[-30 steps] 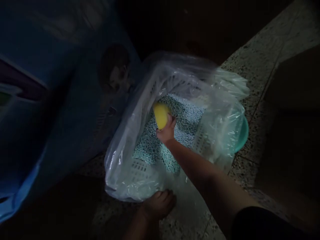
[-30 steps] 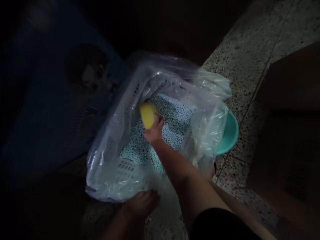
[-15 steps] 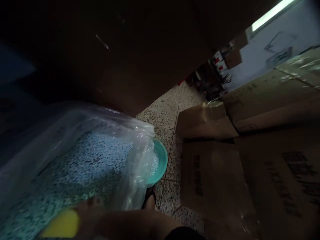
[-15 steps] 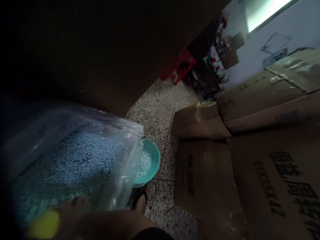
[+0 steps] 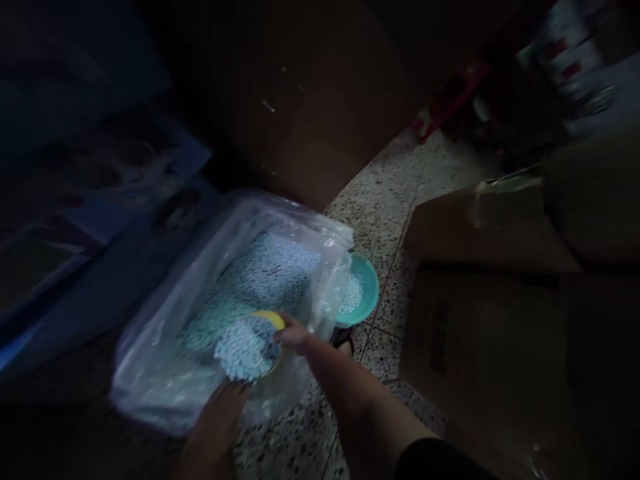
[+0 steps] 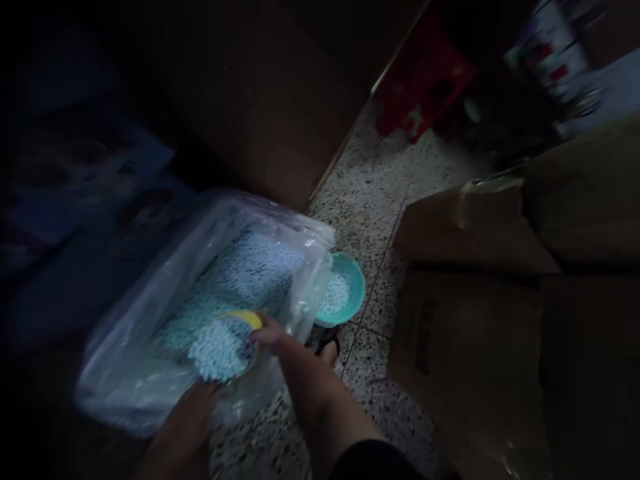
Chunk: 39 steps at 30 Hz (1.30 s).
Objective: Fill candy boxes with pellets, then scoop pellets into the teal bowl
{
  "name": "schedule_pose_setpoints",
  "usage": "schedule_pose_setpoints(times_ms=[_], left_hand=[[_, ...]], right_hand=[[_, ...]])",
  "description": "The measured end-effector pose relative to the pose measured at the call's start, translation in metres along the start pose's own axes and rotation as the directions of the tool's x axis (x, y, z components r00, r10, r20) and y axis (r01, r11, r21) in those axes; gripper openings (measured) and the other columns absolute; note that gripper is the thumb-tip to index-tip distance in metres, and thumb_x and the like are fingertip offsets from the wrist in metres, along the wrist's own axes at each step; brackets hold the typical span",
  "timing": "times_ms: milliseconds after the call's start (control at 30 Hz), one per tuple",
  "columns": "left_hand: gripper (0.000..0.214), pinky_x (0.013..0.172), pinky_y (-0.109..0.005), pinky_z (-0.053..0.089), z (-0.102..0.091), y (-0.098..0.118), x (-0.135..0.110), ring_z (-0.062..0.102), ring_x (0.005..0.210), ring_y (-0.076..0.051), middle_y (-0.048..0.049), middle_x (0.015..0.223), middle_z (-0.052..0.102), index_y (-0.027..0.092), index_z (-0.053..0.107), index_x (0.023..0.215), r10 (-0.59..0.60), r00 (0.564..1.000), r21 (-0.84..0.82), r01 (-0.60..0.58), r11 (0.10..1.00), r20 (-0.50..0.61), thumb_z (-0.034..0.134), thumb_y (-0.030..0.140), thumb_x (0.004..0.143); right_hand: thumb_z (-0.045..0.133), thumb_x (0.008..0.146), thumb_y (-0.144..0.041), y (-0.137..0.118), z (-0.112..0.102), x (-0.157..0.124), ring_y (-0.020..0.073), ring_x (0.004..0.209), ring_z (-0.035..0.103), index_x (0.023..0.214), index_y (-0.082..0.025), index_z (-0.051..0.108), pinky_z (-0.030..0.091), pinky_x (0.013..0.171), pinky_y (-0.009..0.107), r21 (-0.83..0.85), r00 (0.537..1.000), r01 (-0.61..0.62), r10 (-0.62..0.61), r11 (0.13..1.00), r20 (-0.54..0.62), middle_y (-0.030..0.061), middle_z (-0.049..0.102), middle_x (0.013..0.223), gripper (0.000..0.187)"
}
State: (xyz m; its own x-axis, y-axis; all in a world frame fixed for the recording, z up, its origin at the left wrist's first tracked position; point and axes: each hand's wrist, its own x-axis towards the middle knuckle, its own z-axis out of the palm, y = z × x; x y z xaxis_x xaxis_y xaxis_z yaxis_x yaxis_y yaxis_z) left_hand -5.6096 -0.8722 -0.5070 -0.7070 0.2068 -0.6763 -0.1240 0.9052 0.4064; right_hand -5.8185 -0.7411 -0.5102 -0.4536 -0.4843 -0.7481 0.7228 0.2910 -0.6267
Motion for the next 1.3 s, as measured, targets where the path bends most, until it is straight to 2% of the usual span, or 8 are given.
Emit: schedule_pose_setpoints(times_ms=[133,367,533,733,833,1000,1167,1300], left_hand=[[0.047,0.117,-0.046,0.028,-0.012,0.031,0.0,0.057,0.125,-0.026,-0.0131,0.129,0.066,0.019,0.066,0.127,-0.167,0.984,0.079,0.161,0.984,0.067,0.048,0.009,0.084],[0.051,0.111,-0.051,0.029,-0.033,0.068,0.014,0.044,0.138,-0.033,-0.0183,0.144,0.054,0.015,0.059,0.135,-0.301,0.947,0.288,0.259,0.922,0.112,0.04,0.006,0.088],[0.05,0.106,-0.046,0.033,-0.049,0.081,0.027,0.043,0.138,-0.033,-0.017,0.148,0.049,0.017,0.063,0.13,-0.317,0.936,0.388,0.238,0.89,0.152,0.034,0.005,0.091],[0.049,0.087,-0.034,0.04,-0.049,0.097,0.033,0.059,0.114,-0.031,-0.0191,0.116,0.066,0.011,0.067,0.12,-0.379,0.911,0.419,0.283,0.863,0.164,0.027,0.003,0.092],[0.051,0.087,-0.036,0.04,-0.046,0.102,0.035,0.059,0.112,-0.033,-0.0212,0.116,0.065,0.008,0.067,0.118,-0.395,0.906,0.423,0.3,0.855,0.155,0.023,0.003,0.093],[0.051,0.088,-0.035,0.038,-0.044,0.101,0.037,0.057,0.111,-0.033,-0.0203,0.115,0.065,0.008,0.067,0.116,-0.391,0.907,0.425,0.296,0.856,0.155,0.021,0.005,0.095],[0.044,0.09,-0.035,0.037,-0.041,0.098,0.039,0.054,0.114,-0.03,-0.0161,0.117,0.067,0.012,0.067,0.114,-0.384,0.91,0.432,0.287,0.855,0.157,0.027,0.007,0.096],[0.047,0.088,-0.035,0.038,-0.037,0.097,0.044,0.054,0.116,-0.032,-0.0175,0.117,0.067,0.011,0.068,0.114,-0.407,0.9,0.426,0.31,0.85,0.157,0.026,0.005,0.094]], right_hand=[[0.064,0.049,-0.021,-0.002,-0.014,-0.023,0.0232,0.087,0.062,0.124,-0.026,0.057,0.05,0.065,0.031,0.24,0.997,-0.071,0.073,0.968,0.0,-0.0021,0.066,0.091,0.076],[0.058,0.044,-0.016,-0.04,-0.053,-0.094,0.025,0.097,0.064,0.131,-0.027,0.052,0.054,0.076,0.032,0.492,0.998,0.035,-0.006,0.87,-0.061,-0.0017,0.071,0.104,0.088],[0.056,0.045,-0.014,-0.043,-0.107,-0.152,0.0271,0.105,0.065,0.133,-0.025,0.052,0.054,0.087,0.037,0.567,0.971,0.188,-0.064,0.802,-0.232,0.0012,0.07,0.119,0.089],[0.058,0.045,-0.013,-0.038,-0.186,-0.205,0.0269,0.114,0.062,0.132,-0.023,0.053,0.052,0.095,0.038,0.423,0.875,0.302,-0.073,0.854,-0.479,0.0037,0.068,0.125,0.088],[0.057,0.046,-0.015,-0.034,-0.21,-0.197,0.027,0.115,0.062,0.132,-0.024,0.049,0.054,0.09,0.041,0.356,0.767,0.266,0.028,0.896,-0.642,0.0047,0.066,0.127,0.086],[0.058,0.055,-0.015,-0.021,-0.232,-0.14,0.0233,0.096,0.066,0.136,-0.026,0.034,0.058,0.073,0.039,0.339,0.519,0.049,0.266,0.94,-0.812,0.0078,0.061,0.127,0.086],[0.072,0.06,-0.02,-0.016,-0.235,-0.086,0.0261,0.102,0.063,0.14,-0.023,0.031,0.056,0.081,0.04,0.322,0.241,-0.165,0.355,0.932,-0.903,0.0159,0.051,0.131,0.09],[0.083,0.058,-0.035,-0.019,-0.224,-0.068,0.0326,0.105,0.062,0.146,-0.021,0.027,0.054,0.084,0.046,0.296,0.145,-0.29,0.348,0.91,-0.926,0.023,0.042,0.134,0.105]])
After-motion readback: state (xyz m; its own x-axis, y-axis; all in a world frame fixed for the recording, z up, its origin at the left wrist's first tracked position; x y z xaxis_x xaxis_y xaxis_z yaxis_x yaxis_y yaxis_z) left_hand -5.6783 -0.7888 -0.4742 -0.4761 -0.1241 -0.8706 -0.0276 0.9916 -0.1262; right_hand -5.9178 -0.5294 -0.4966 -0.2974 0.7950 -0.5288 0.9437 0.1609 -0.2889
